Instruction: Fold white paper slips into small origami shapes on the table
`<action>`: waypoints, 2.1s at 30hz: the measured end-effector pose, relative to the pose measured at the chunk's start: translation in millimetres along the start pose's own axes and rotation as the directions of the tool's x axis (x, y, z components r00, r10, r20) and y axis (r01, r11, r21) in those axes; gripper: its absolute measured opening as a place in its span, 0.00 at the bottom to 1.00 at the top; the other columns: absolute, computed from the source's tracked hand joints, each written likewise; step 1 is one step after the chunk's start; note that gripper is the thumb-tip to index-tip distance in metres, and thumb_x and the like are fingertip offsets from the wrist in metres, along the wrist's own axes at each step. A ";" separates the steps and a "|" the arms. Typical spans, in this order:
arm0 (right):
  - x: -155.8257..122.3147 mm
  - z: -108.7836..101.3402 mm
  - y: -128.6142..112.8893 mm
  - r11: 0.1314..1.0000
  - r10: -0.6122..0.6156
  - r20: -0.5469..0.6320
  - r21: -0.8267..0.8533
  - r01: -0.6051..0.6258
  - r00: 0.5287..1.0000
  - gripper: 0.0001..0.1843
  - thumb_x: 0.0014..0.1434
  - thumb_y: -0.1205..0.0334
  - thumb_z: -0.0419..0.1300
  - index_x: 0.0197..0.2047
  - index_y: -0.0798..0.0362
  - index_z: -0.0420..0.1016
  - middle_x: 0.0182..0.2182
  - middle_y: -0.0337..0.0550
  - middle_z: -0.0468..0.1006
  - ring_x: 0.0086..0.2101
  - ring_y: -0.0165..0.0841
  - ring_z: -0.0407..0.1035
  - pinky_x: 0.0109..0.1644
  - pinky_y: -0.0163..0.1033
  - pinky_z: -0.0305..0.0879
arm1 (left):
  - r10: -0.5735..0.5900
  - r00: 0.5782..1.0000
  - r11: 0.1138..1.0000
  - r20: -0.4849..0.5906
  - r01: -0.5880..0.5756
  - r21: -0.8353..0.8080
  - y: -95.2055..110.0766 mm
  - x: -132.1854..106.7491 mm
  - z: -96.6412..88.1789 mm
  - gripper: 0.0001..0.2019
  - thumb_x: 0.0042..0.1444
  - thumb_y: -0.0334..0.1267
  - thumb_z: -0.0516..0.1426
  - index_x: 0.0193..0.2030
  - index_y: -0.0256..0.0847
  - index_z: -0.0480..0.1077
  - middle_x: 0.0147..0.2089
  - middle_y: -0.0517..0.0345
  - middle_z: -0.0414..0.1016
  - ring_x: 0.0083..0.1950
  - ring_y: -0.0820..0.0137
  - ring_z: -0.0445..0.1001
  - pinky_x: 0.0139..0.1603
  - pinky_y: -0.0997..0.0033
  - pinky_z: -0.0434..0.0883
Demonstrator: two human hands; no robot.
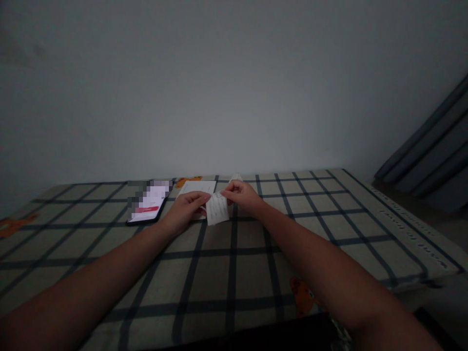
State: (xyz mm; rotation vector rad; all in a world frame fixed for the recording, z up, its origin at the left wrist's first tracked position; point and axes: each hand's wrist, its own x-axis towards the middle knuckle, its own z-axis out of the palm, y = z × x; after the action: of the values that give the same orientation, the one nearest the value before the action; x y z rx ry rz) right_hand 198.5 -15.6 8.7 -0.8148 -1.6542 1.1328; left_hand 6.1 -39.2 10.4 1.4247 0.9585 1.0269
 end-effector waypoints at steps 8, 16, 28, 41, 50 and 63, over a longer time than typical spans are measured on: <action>0.1 -1.1 0.6 0.997 0.037 0.089 -0.065 -0.031 0.995 0.14 0.51 0.53 0.57 0.27 0.57 0.67 0.21 0.36 0.67 0.23 0.25 0.62 0.29 0.33 0.58 | 0.048 0.996 0.997 -0.079 -0.043 0.062 4.6 -2.1 -1.1 0.12 0.49 0.44 0.57 0.31 0.35 0.71 0.27 0.56 0.72 0.25 0.75 0.69 0.27 0.75 0.68; -0.3 -1.0 -4.5 0.988 0.043 0.003 -0.145 -0.042 0.999 0.13 0.50 0.54 0.57 0.26 0.57 0.65 0.20 0.35 0.65 0.23 0.25 0.60 0.27 0.32 0.55 | -0.031 0.998 0.999 0.051 0.031 -0.005 -0.7 -0.9 -0.2 0.12 0.50 0.45 0.56 0.32 0.37 0.70 0.24 0.58 0.72 0.24 0.74 0.70 0.26 0.75 0.67; 1.6 -1.0 1.4 0.996 0.082 0.070 -0.053 -0.079 0.994 0.16 0.50 0.51 0.57 0.31 0.58 0.69 0.22 0.36 0.66 0.23 0.24 0.59 0.27 0.33 0.55 | 0.058 0.998 0.951 -0.003 -0.054 0.303 4.5 -3.9 -1.7 0.16 0.50 0.48 0.54 0.21 0.38 0.66 0.19 0.60 0.70 0.20 0.75 0.66 0.23 0.76 0.61; 2.0 1.8 0.7 0.990 0.061 0.044 -0.129 -0.055 0.997 0.14 0.50 0.53 0.56 0.26 0.56 0.64 0.20 0.34 0.63 0.22 0.24 0.56 0.26 0.32 0.51 | -0.008 1.000 0.986 0.023 0.004 0.168 -3.1 -1.1 -1.6 0.15 0.50 0.47 0.55 0.22 0.37 0.66 0.19 0.59 0.69 0.20 0.75 0.66 0.23 0.75 0.62; 2.5 0.5 2.9 0.994 0.079 0.002 -0.077 -0.079 0.997 0.15 0.51 0.52 0.56 0.30 0.57 0.68 0.23 0.36 0.66 0.24 0.25 0.58 0.27 0.32 0.54 | 0.049 0.992 0.928 0.117 -0.089 0.362 1.4 -6.3 -0.7 0.19 0.54 0.49 0.50 0.22 0.37 0.69 0.17 0.59 0.68 0.19 0.75 0.64 0.23 0.75 0.60; 2.6 0.1 2.4 0.993 0.056 0.071 -0.108 -0.048 0.996 0.13 0.50 0.54 0.57 0.28 0.57 0.68 0.21 0.36 0.67 0.23 0.25 0.61 0.27 0.32 0.56 | 0.069 0.994 0.935 0.086 -0.094 0.343 -1.0 -5.4 -4.2 0.18 0.53 0.47 0.51 0.22 0.36 0.72 0.16 0.58 0.67 0.19 0.74 0.63 0.23 0.75 0.59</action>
State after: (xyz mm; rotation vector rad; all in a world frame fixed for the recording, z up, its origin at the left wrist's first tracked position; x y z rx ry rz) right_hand 197.6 -12.5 7.3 -0.8977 -1.7758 1.1302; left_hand 0.4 -43.0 9.2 1.7943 1.0712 0.8868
